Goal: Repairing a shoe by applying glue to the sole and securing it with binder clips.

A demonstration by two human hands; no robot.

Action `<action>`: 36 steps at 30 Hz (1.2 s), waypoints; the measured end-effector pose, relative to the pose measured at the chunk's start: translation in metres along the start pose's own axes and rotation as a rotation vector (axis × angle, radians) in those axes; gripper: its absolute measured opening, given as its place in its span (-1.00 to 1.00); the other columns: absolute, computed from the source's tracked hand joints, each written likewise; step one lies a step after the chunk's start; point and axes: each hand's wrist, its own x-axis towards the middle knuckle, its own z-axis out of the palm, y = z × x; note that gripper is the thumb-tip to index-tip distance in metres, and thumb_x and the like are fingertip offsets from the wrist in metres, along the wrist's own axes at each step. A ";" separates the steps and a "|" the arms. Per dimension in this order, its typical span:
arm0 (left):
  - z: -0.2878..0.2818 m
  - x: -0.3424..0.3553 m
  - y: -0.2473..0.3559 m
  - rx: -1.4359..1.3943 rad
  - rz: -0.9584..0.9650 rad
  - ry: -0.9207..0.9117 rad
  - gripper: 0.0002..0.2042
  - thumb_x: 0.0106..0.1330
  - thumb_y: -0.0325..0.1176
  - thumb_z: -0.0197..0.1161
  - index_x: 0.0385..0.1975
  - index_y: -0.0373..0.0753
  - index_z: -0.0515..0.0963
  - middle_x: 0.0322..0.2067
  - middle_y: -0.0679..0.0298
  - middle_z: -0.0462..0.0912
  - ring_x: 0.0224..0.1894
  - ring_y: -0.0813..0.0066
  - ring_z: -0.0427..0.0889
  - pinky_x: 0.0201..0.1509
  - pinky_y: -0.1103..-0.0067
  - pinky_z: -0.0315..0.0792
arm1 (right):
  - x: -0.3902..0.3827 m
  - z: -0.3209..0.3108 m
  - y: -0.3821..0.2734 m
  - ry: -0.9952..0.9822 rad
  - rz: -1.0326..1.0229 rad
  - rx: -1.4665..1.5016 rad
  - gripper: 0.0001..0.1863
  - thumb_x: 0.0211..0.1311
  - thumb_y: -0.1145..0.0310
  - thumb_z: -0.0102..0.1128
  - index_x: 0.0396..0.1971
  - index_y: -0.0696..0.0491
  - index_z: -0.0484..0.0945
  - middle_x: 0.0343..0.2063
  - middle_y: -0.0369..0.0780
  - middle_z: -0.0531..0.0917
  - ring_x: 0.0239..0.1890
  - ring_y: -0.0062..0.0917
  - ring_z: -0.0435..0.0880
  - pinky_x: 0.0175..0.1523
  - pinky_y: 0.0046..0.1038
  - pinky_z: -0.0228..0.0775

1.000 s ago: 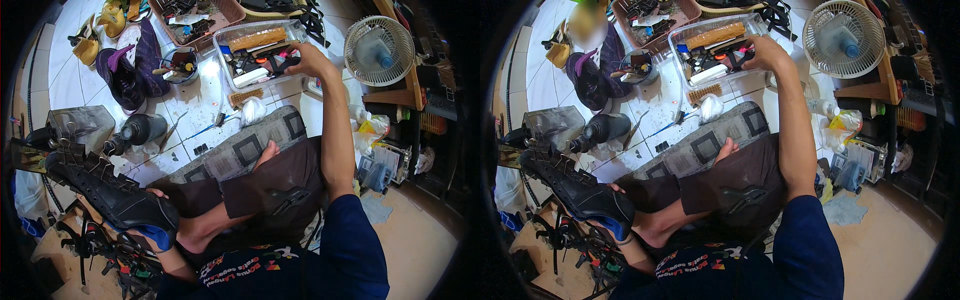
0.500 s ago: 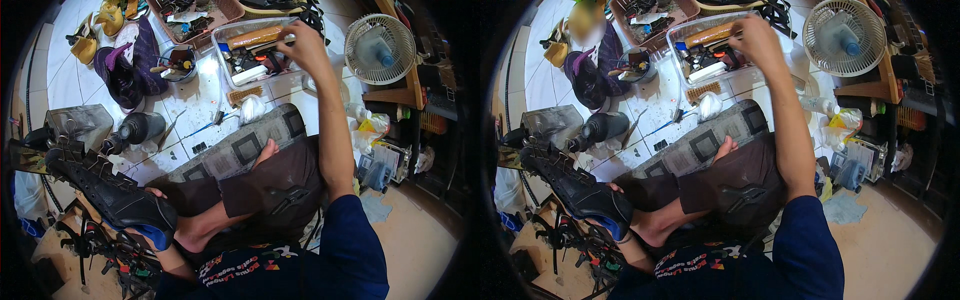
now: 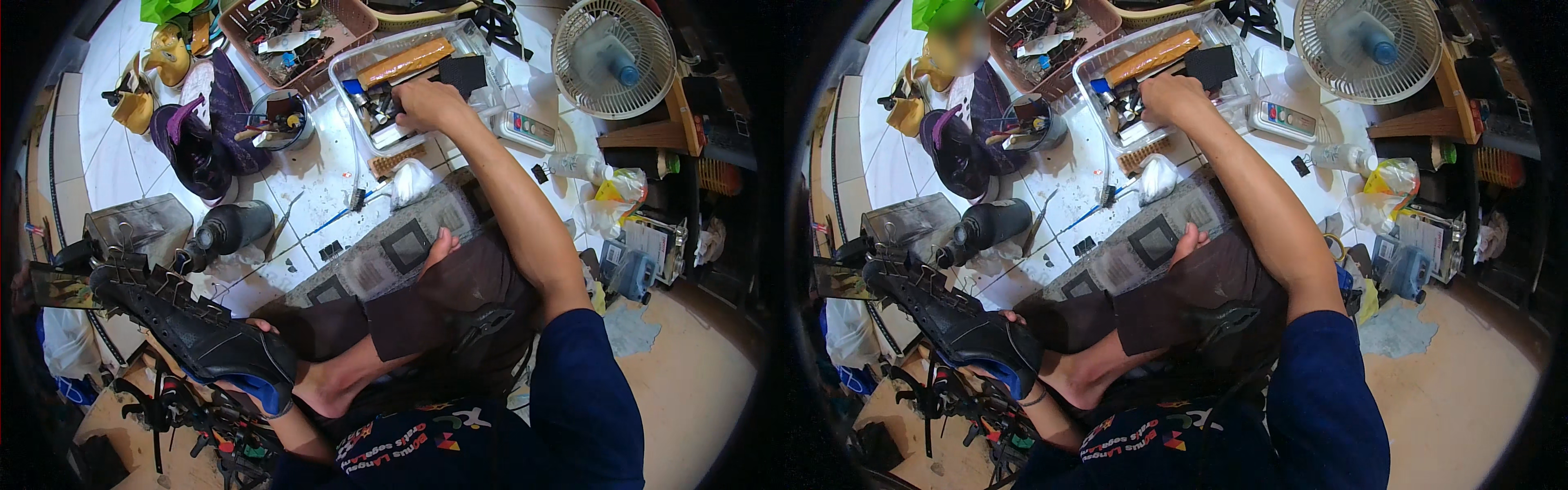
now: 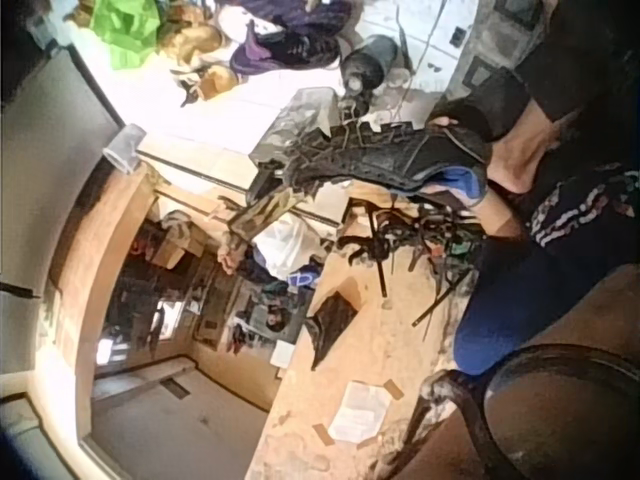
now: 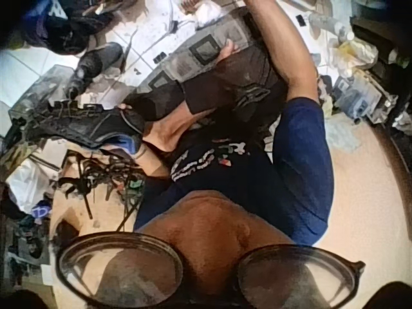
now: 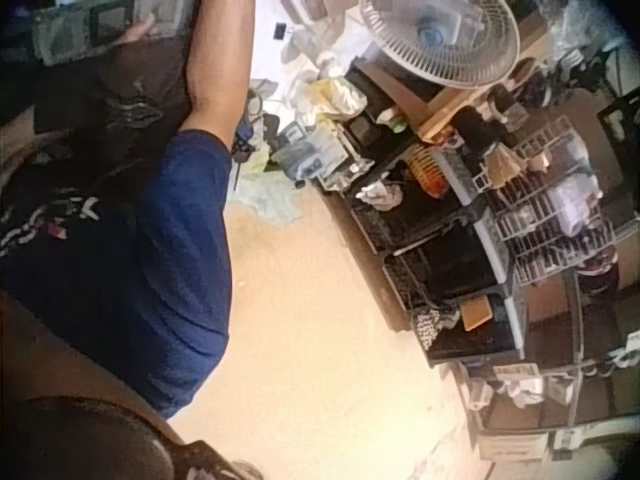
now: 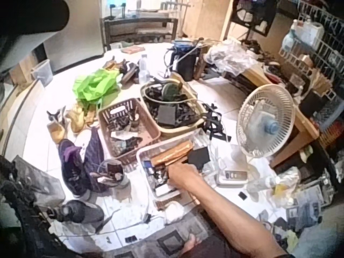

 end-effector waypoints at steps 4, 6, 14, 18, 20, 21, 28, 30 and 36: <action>0.000 -0.002 -0.001 0.012 0.027 0.020 -0.05 0.09 0.43 0.16 0.24 -0.35 0.27 -0.01 -0.23 0.40 0.04 -0.06 0.38 0.20 0.16 0.30 | 0.001 -0.004 0.002 -0.090 -0.001 0.049 -0.65 0.09 0.16 0.31 -0.17 0.03 0.62 -0.19 -0.06 0.70 -0.08 -0.18 0.68 0.00 -0.17 0.53; 0.001 -0.003 -0.003 0.034 0.024 0.023 -0.02 0.09 0.44 0.16 0.24 -0.39 0.25 -0.02 -0.26 0.41 0.05 -0.10 0.41 0.20 0.16 0.33 | 0.001 -0.005 0.003 -0.135 0.002 0.037 -0.66 0.10 0.16 0.31 -0.18 0.04 0.62 -0.21 -0.06 0.70 -0.09 -0.17 0.67 0.00 -0.18 0.52; 0.011 -0.004 -0.004 0.159 0.030 0.244 -0.08 0.10 0.51 -0.01 0.05 -0.38 0.45 -0.16 -0.17 0.53 -0.09 -0.05 0.51 -0.06 0.19 0.47 | 0.000 -0.012 0.018 -0.092 -0.258 0.050 -0.67 0.19 0.15 0.30 -0.29 0.14 0.64 -0.37 -0.05 0.70 -0.26 -0.19 0.69 -0.13 -0.21 0.48; 0.011 -0.004 -0.003 0.158 0.036 0.270 -0.06 0.09 0.52 -0.03 0.05 -0.39 0.44 -0.17 -0.20 0.52 -0.13 -0.06 0.53 -0.07 0.19 0.48 | -0.004 -0.024 0.039 0.050 -0.309 0.303 -0.63 0.33 0.17 0.17 -0.36 0.24 0.63 -0.49 -0.01 0.65 -0.47 -0.28 0.61 -0.28 -0.33 0.42; 0.009 -0.003 -0.001 0.089 0.012 0.200 -0.05 0.10 0.48 0.06 0.14 -0.40 0.36 -0.10 -0.21 0.48 -0.05 -0.06 0.50 0.06 0.19 0.42 | -0.008 -0.029 0.045 0.106 -0.387 0.447 -0.59 0.41 0.12 0.09 -0.29 0.23 0.61 -0.57 -0.13 0.65 -0.51 -0.44 0.61 -0.35 -0.40 0.42; 0.008 -0.004 -0.001 0.062 -0.011 0.114 -0.05 0.10 0.45 0.10 0.18 -0.41 0.32 -0.06 -0.22 0.47 -0.01 -0.06 0.48 0.13 0.19 0.39 | -0.011 -0.030 0.046 0.150 -0.375 0.517 -0.58 0.44 0.10 0.05 -0.25 0.21 0.60 -0.60 -0.19 0.65 -0.54 -0.51 0.59 -0.40 -0.44 0.42; 0.002 -0.005 -0.003 0.047 0.021 0.067 -0.02 0.06 0.43 0.18 0.22 -0.40 0.28 -0.01 -0.20 0.43 0.05 -0.02 0.44 0.22 0.20 0.32 | -0.013 -0.037 0.049 0.042 -0.172 0.854 -0.64 0.43 0.12 0.07 -0.22 0.16 0.56 -0.50 -0.19 0.69 -0.54 -0.55 0.66 -0.42 -0.48 0.51; 0.002 -0.005 -0.003 -0.018 -0.004 0.091 -0.02 0.06 0.44 0.17 0.22 -0.39 0.29 0.00 -0.19 0.42 0.06 -0.01 0.42 0.20 0.21 0.33 | -0.010 -0.037 0.048 0.229 -0.227 0.673 -0.67 0.38 0.14 0.14 -0.19 0.15 0.57 -0.47 -0.15 0.70 -0.48 -0.45 0.68 -0.34 -0.42 0.53; 0.003 -0.006 -0.008 0.145 0.075 0.223 -0.08 0.07 0.50 0.07 0.08 -0.35 0.43 -0.15 -0.15 0.52 -0.12 -0.02 0.53 -0.05 0.22 0.46 | -0.022 -0.044 0.034 0.573 -0.085 0.296 -0.71 0.08 0.15 0.40 -0.38 0.08 0.65 -0.41 -0.09 0.67 -0.34 -0.29 0.67 -0.20 -0.35 0.49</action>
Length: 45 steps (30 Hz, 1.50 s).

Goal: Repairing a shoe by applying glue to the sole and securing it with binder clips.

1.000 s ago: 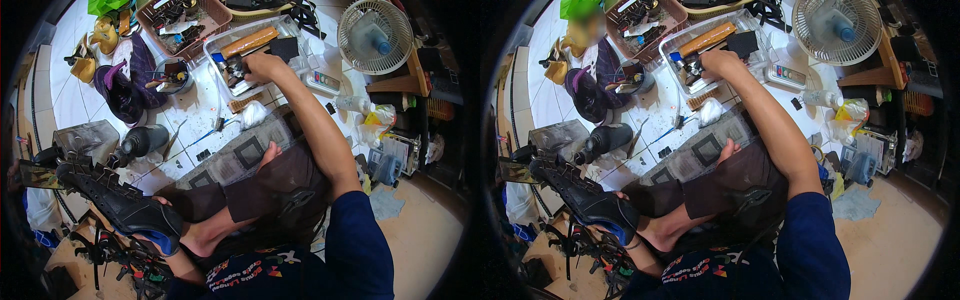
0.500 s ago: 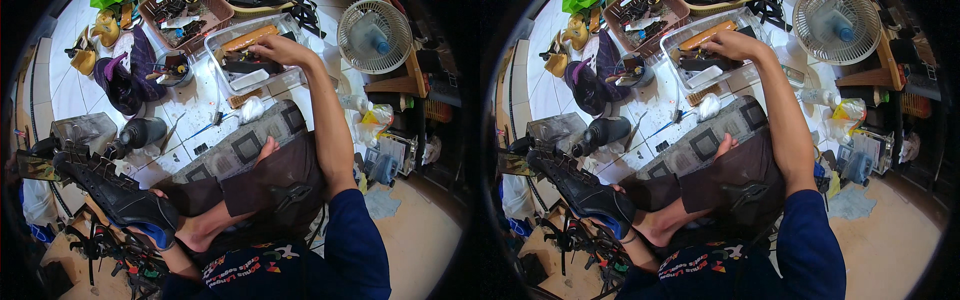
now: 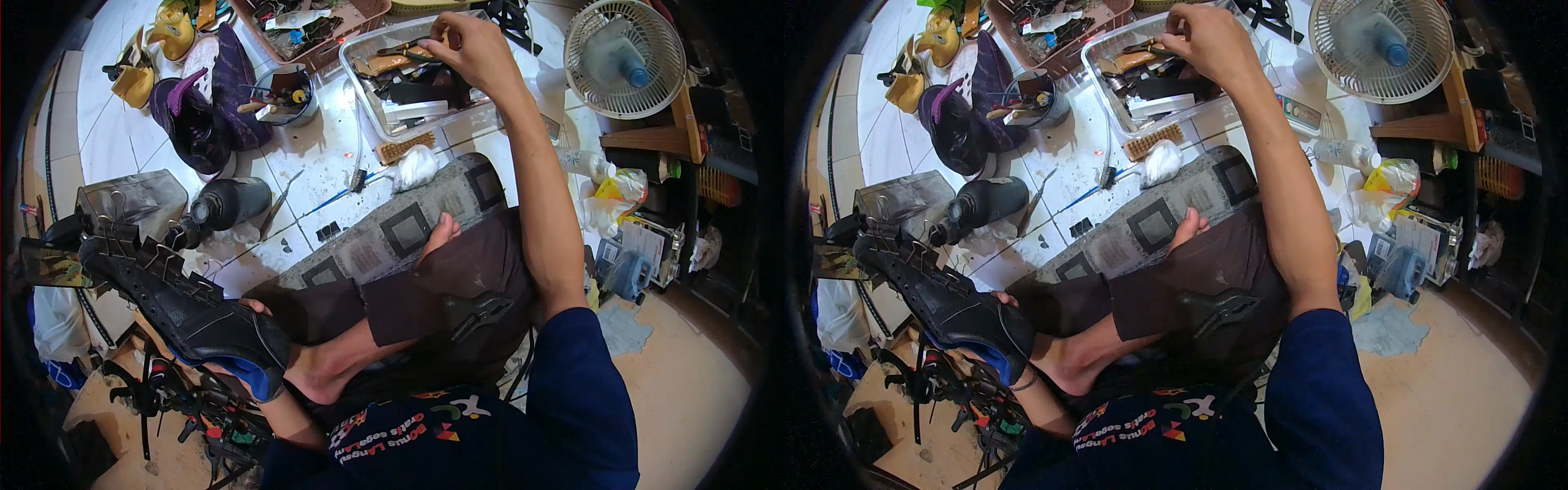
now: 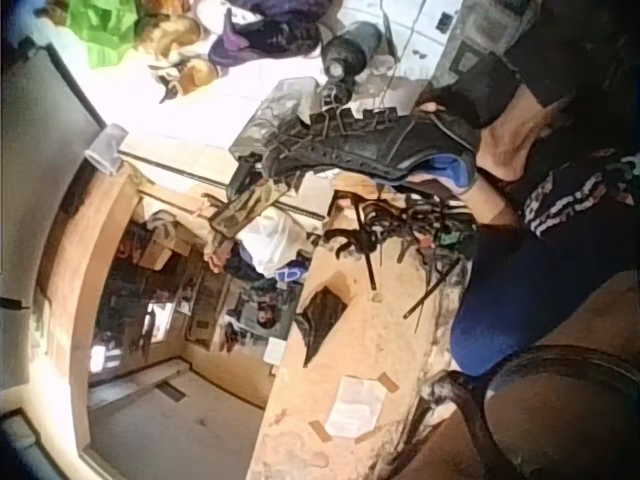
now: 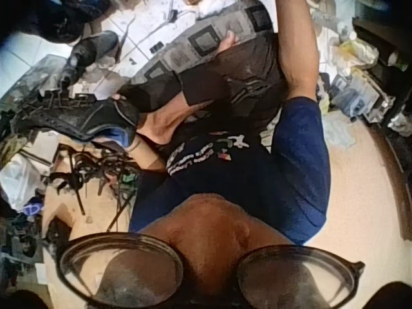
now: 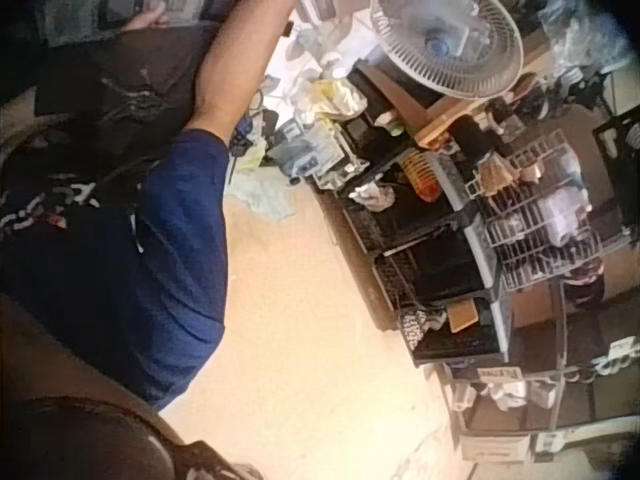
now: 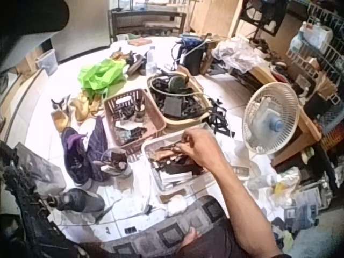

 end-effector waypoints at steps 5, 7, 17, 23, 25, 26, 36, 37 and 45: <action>-0.002 0.002 -0.001 0.017 0.012 -0.009 -0.06 0.05 0.51 0.07 0.08 -0.36 0.42 -0.15 -0.17 0.51 -0.12 -0.02 0.53 -0.06 0.21 0.47 | -0.016 0.015 -0.013 -0.260 0.023 -0.213 -0.73 -0.05 0.25 0.47 -0.29 -0.03 0.72 -0.28 -0.12 0.73 -0.17 -0.19 0.71 -0.07 -0.20 0.55; -0.002 0.002 0.001 0.019 -0.021 0.013 -0.05 0.04 0.52 0.08 0.08 -0.36 0.42 -0.15 -0.18 0.51 -0.12 -0.02 0.53 -0.06 0.21 0.47 | -0.013 0.025 -0.010 -0.422 0.065 -0.294 -0.74 -0.04 0.22 0.46 -0.31 -0.05 0.73 -0.28 -0.13 0.74 -0.17 -0.21 0.72 -0.07 -0.21 0.55; 0.005 -0.004 0.001 -0.259 -0.089 -0.120 0.00 0.11 0.48 0.03 0.24 -0.42 0.28 0.03 -0.31 0.47 0.07 -0.18 0.49 0.20 0.11 0.38 | -0.047 -0.044 -0.029 -0.316 0.078 0.919 -0.48 0.40 0.32 0.13 0.28 0.03 0.21 -0.23 -0.12 0.72 -0.34 -0.52 0.75 -0.40 -0.55 0.60; 0.005 -0.007 0.003 -0.276 -0.088 -0.208 -0.04 0.16 0.42 0.04 0.25 -0.44 0.27 0.05 -0.33 0.48 0.08 -0.29 0.50 0.19 0.05 0.40 | -0.126 -0.084 -0.089 -0.203 0.029 1.261 -0.71 0.43 0.43 -0.03 0.10 0.06 0.44 -0.35 -0.06 0.68 -0.59 -0.54 0.67 -0.60 -0.60 0.47; 0.004 -0.010 0.004 -0.195 -0.082 -0.225 -0.07 0.20 0.39 0.03 0.24 -0.45 0.27 0.03 -0.34 0.49 0.07 -0.28 0.52 0.15 0.09 0.46 | -0.151 -0.091 -0.107 -0.118 0.086 1.303 -0.76 0.40 0.52 -0.13 -0.06 0.12 0.50 -0.40 -0.09 0.66 -0.70 -0.61 0.56 -0.63 -0.60 0.40; 0.003 -0.010 0.005 -0.149 -0.076 -0.295 -0.11 0.24 0.36 0.00 0.23 -0.46 0.29 0.01 -0.32 0.51 0.05 -0.26 0.54 0.10 0.12 0.51 | -0.162 -0.095 -0.114 -0.137 0.015 1.354 -0.76 0.38 0.53 -0.14 -0.06 0.12 0.48 -0.39 -0.08 0.66 -0.70 -0.61 0.55 -0.63 -0.60 0.38; 0.010 -0.054 0.009 -0.046 -0.022 -0.348 -0.17 0.31 0.31 -0.04 0.20 -0.47 0.32 0.04 -0.35 0.49 0.05 -0.20 0.56 0.12 0.19 0.51 | -0.267 -0.124 -0.151 -0.109 0.068 1.260 -0.71 0.30 0.39 0.16 -0.02 0.07 0.40 -0.36 -0.19 0.67 -0.58 -0.73 0.48 -0.55 -0.67 0.25; 0.008 -0.059 0.010 -0.052 -0.038 -0.327 -0.17 0.31 0.31 -0.04 0.20 -0.47 0.32 0.04 -0.35 0.49 0.05 -0.20 0.56 0.12 0.19 0.51 | -0.280 -0.129 -0.148 -0.134 0.071 1.262 -0.71 0.30 0.39 0.16 -0.02 0.07 0.40 -0.36 -0.19 0.67 -0.58 -0.73 0.48 -0.55 -0.67 0.25; -0.002 -0.073 0.010 0.124 -0.058 -0.314 -0.23 0.31 0.10 0.09 0.22 -0.56 0.23 0.05 -0.34 0.48 0.09 -0.17 0.54 0.18 0.18 0.48 | -0.358 -0.114 -0.122 -0.845 0.181 0.418 -0.68 0.15 0.27 0.39 -0.24 0.16 0.54 -0.42 -0.13 0.68 -0.39 -0.48 0.64 -0.22 -0.42 0.44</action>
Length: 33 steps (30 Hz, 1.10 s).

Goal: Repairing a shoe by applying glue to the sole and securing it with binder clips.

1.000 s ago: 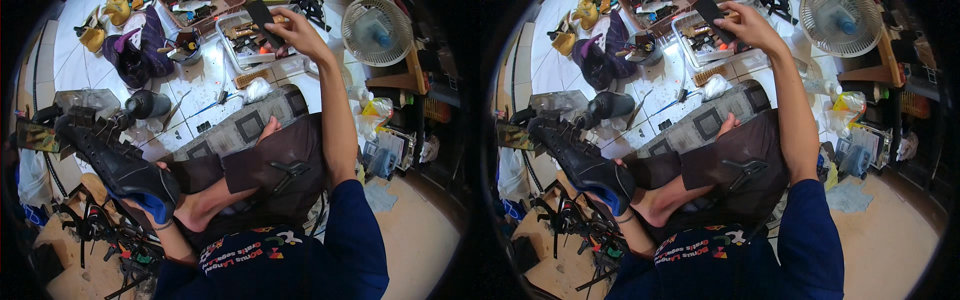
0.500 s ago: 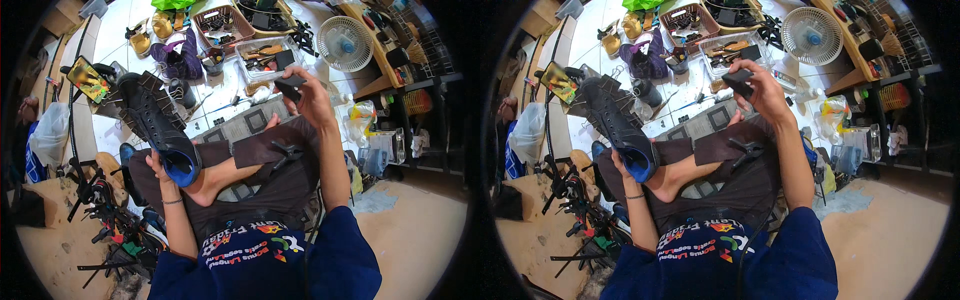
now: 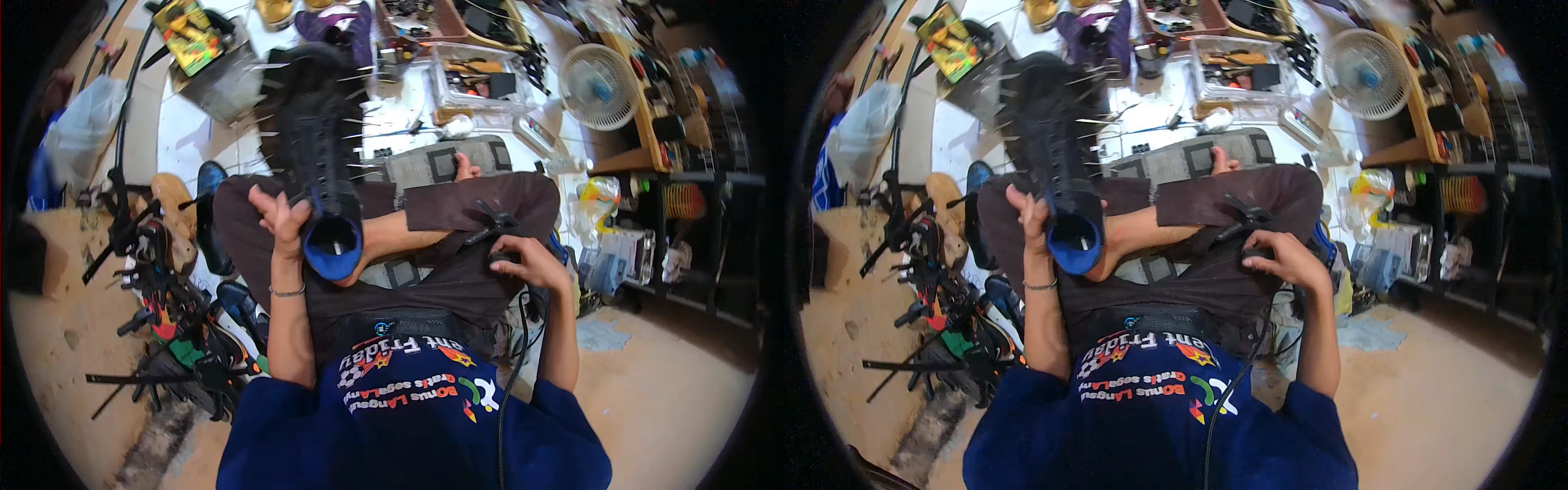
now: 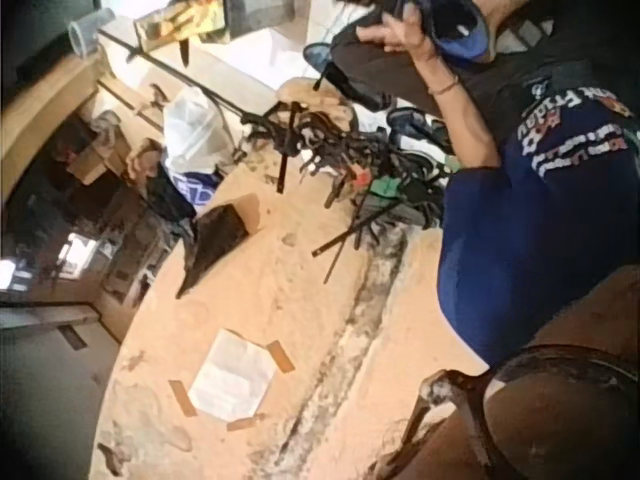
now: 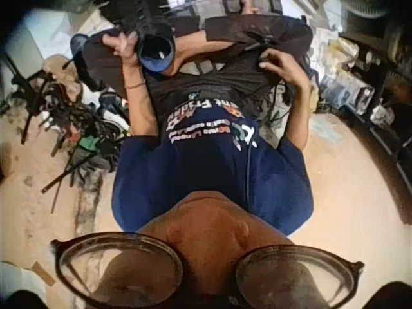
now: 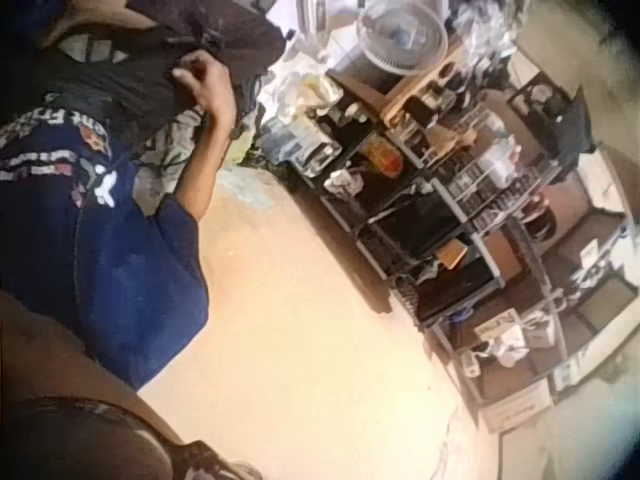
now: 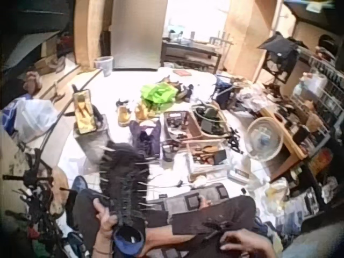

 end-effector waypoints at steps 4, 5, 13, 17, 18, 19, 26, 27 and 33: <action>0.026 -0.003 0.020 0.347 -0.018 0.202 -0.42 0.12 -0.22 0.45 0.09 -0.40 0.43 -0.09 0.16 0.60 -0.06 0.43 0.57 0.10 0.51 0.44 | 0.012 0.022 0.004 0.234 -0.129 -0.013 -0.73 0.15 0.38 0.38 -0.23 0.19 0.55 -0.37 -0.17 0.64 -0.37 -0.55 0.63 -0.25 -0.46 0.45; 0.035 -0.007 0.030 0.494 0.051 0.144 -0.40 0.10 -0.20 0.48 0.08 -0.40 0.44 -0.09 0.17 0.61 -0.06 0.43 0.58 0.11 0.51 0.44 | 0.014 0.023 0.002 0.321 -0.130 0.072 -0.75 0.14 0.43 0.38 -0.22 0.20 0.57 -0.35 -0.20 0.62 -0.37 -0.58 0.62 -0.28 -0.49 0.46; 0.082 -0.036 0.064 0.824 -0.208 -0.119 -0.37 0.01 -0.08 0.50 -0.07 -0.51 0.53 -0.17 -0.10 0.67 -0.04 0.14 0.66 0.10 0.42 0.45 | -0.016 0.025 -0.074 0.466 -0.347 0.276 -0.73 0.08 0.55 0.38 -0.19 0.26 0.63 -0.32 -0.20 0.63 -0.37 -0.58 0.63 -0.29 -0.53 0.53; 0.089 -0.047 0.048 0.922 -0.216 -0.139 -0.32 -0.03 -0.04 0.50 -0.05 -0.51 0.52 -0.12 -0.16 0.64 0.00 0.02 0.63 0.12 0.37 0.44 | 0.006 0.070 -0.111 0.378 -0.529 0.233 -0.76 0.07 0.49 0.40 -0.25 0.20 0.61 -0.33 -0.16 0.68 -0.35 -0.45 0.67 -0.21 -0.43 0.51; 0.090 -0.050 0.045 0.950 -0.224 -0.148 -0.31 -0.04 -0.02 0.50 -0.04 -0.51 0.52 -0.10 -0.16 0.64 0.02 0.00 0.62 0.13 0.36 0.43 | 0.019 0.076 -0.116 0.242 -0.581 -0.019 -0.77 0.06 0.48 0.41 -0.26 0.17 0.61 -0.32 -0.15 0.70 -0.33 -0.40 0.68 -0.18 -0.41 0.51; 0.090 -0.052 0.044 1.012 -0.252 -0.158 -0.29 -0.05 -0.01 0.50 -0.03 -0.50 0.52 -0.09 -0.17 0.63 0.03 -0.02 0.61 0.14 0.35 0.43 | 0.030 0.084 -0.120 0.214 -0.645 -0.025 -0.77 0.05 0.47 0.41 -0.26 0.16 0.61 -0.33 -0.16 0.70 -0.31 -0.37 0.68 -0.18 -0.41 0.51; 0.082 -0.066 0.046 0.899 -0.257 -0.181 -0.25 -0.07 -0.02 0.51 0.05 -0.45 0.48 -0.12 -0.17 0.64 0.02 -0.07 0.60 0.14 0.33 0.42 | 0.050 0.097 -0.131 0.149 -0.673 -0.082 -0.79 -0.03 0.45 0.44 -0.33 0.11 0.68 -0.38 -0.22 0.71 -0.35 -0.38 0.67 -0.21 -0.41 0.51; 0.082 -0.069 0.044 0.927 -0.234 -0.155 -0.27 -0.05 -0.04 0.50 0.06 -0.44 0.47 -0.12 -0.17 0.64 0.02 -0.08 0.60 0.13 0.31 0.42 | 0.050 0.099 -0.131 0.163 -0.670 -0.089 -0.78 -0.04 0.46 0.44 -0.32 0.10 0.68 -0.38 -0.22 0.71 -0.34 -0.38 0.67 -0.20 -0.41 0.51; 0.071 -0.075 0.026 1.023 -0.072 -0.068 -0.36 0.06 -0.15 0.46 0.08 -0.42 0.46 -0.13 -0.17 0.64 0.01 -0.09 0.60 0.11 0.29 0.43 | 0.055 0.111 -0.131 0.237 -0.733 -0.210 -0.73 -0.05 0.46 0.44 -0.27 0.08 0.67 -0.39 -0.24 0.70 -0.34 -0.36 0.65 -0.20 -0.41 0.49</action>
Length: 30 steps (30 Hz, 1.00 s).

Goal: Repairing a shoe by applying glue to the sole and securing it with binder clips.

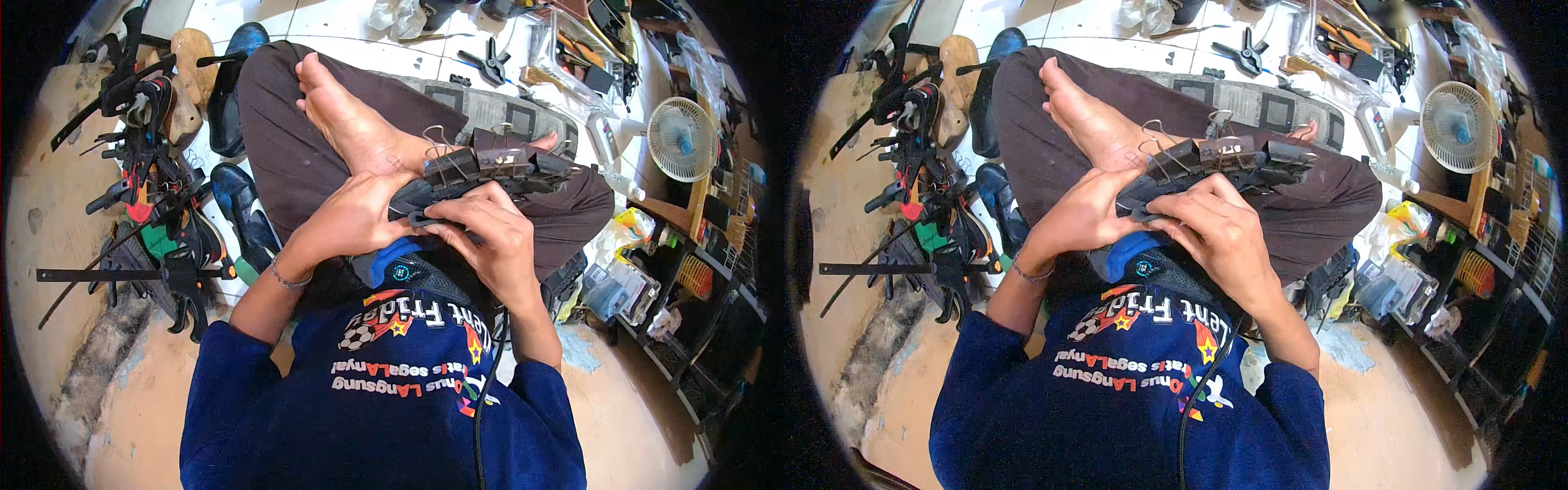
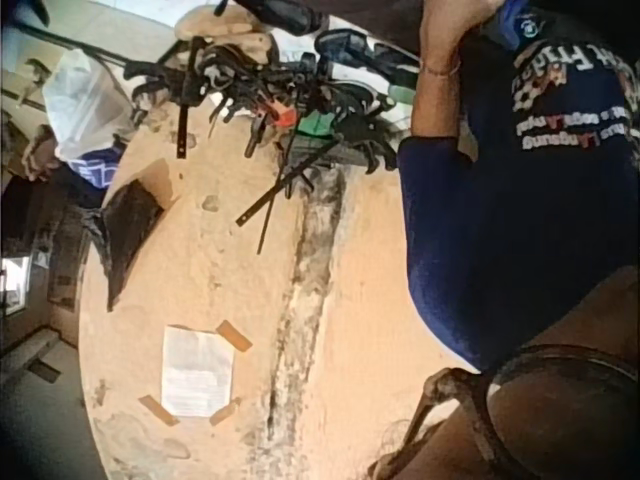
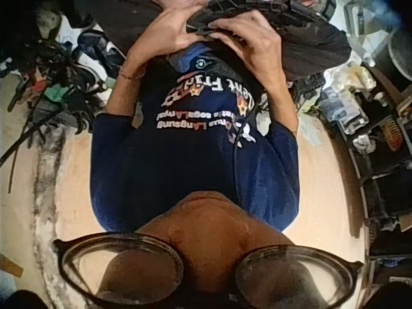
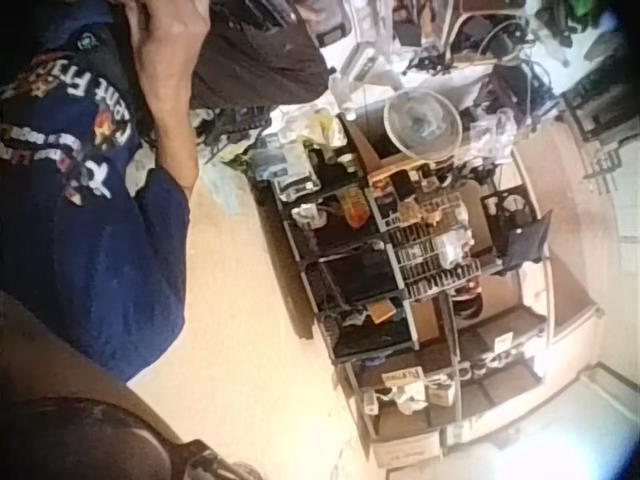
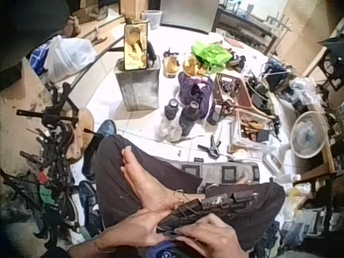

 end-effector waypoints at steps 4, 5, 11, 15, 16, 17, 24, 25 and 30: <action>-0.009 0.011 -0.014 -0.303 -0.201 -0.228 -0.44 0.09 -0.27 0.46 0.06 -0.43 0.48 -0.04 -0.02 0.64 0.08 0.32 0.57 0.22 0.43 0.36 | -0.004 -0.023 -0.002 0.120 0.128 0.137 -0.75 -0.04 0.52 0.44 -0.30 0.17 0.63 -0.34 -0.18 0.70 -0.33 -0.38 0.66 -0.16 -0.44 0.49; -0.010 0.013 -0.014 -0.310 -0.127 -0.111 -0.44 0.06 -0.25 0.48 0.02 -0.44 0.49 -0.09 0.00 0.65 0.06 0.32 0.58 0.18 0.44 0.38 | -0.006 -0.031 -0.001 0.102 0.105 0.144 -0.73 -0.03 0.54 0.40 -0.26 0.16 0.64 -0.34 -0.18 0.69 -0.32 -0.38 0.67 -0.15 -0.44 0.49; -0.026 0.016 0.000 -0.082 -0.159 -0.033 -0.25 -0.09 -0.03 0.55 0.01 -0.50 0.48 -0.15 -0.13 0.66 -0.05 0.18 0.68 0.09 0.41 0.46 | -0.022 -0.023 0.006 -0.486 0.236 -0.001 -0.41 0.01 0.45 0.24 0.13 -0.23 0.54 -0.44 -0.18 0.45 -0.43 -0.27 0.52 -0.28 -0.31 0.43; -0.026 0.014 0.013 0.054 -0.219 0.060 -0.35 -0.10 -0.18 0.59 -0.05 -0.45 0.51 -0.29 0.04 0.69 -0.20 0.33 0.68 -0.07 0.50 0.49 | -0.017 -0.008 0.012 -0.387 0.064 -0.291 -0.29 0.03 0.35 0.23 0.27 -0.36 0.37 -0.37 -0.19 0.48 -0.37 -0.26 0.58 -0.20 -0.26 0.45; -0.025 0.013 0.015 0.049 -0.232 0.132 -0.35 -0.10 -0.14 0.58 -0.04 -0.40 0.53 -0.22 -0.01 0.68 -0.16 0.19 0.68 -0.05 0.44 0.51 | -0.014 -0.006 0.014 -0.370 0.061 -0.300 -0.29 0.02 0.34 0.24 0.27 -0.34 0.35 -0.35 -0.18 0.52 -0.31 -0.27 0.62 -0.12 -0.21 0.44; -0.024 0.014 0.017 0.048 -0.254 0.193 -0.35 -0.11 -0.10 0.58 -0.03 -0.35 0.56 -0.14 -0.06 0.66 -0.12 0.04 0.68 -0.04 0.37 0.53 | -0.011 -0.005 0.015 -0.408 0.091 -0.303 -0.29 0.02 0.34 0.24 0.27 -0.34 0.35 -0.35 -0.18 0.52 -0.31 -0.27 0.62 -0.12 -0.21 0.44; -0.022 0.021 0.019 0.339 0.168 0.061 -0.58 0.14 -0.34 0.34 0.07 0.05 0.60 0.22 0.30 0.46 0.11 0.14 0.47 0.22 0.31 0.37 | -0.018 0.008 0.029 -0.271 0.017 -0.223 -0.52 0.04 0.40 0.25 0.02 -0.04 0.36 -0.36 -0.24 0.61 -0.26 -0.38 0.67 -0.10 -0.25 0.35; -0.023 0.022 0.020 0.344 0.167 0.058 -0.58 0.14 -0.34 0.34 0.07 0.05 0.60 0.22 0.30 0.46 0.11 0.14 0.47 0.22 0.31 0.37 | -0.022 0.009 0.031 -0.252 0.058 -0.189 -0.55 0.04 0.40 0.25 -0.03 -0.02 0.36 -0.36 -0.26 0.62 -0.27 -0.39 0.67 -0.10 -0.25 0.32; -0.022 0.024 0.027 0.526 0.141 -0.089 -0.60 0.12 -0.39 0.34 0.03 0.02 0.63 0.19 0.27 0.49 0.07 0.10 0.47 0.21 0.29 0.36 | -0.032 0.012 0.042 -0.203 -0.011 -0.095 -0.44 -0.01 0.39 0.32 0.05 0.00 0.34 -0.25 -0.19 0.62 -0.22 -0.35 0.65 -0.08 -0.24 0.31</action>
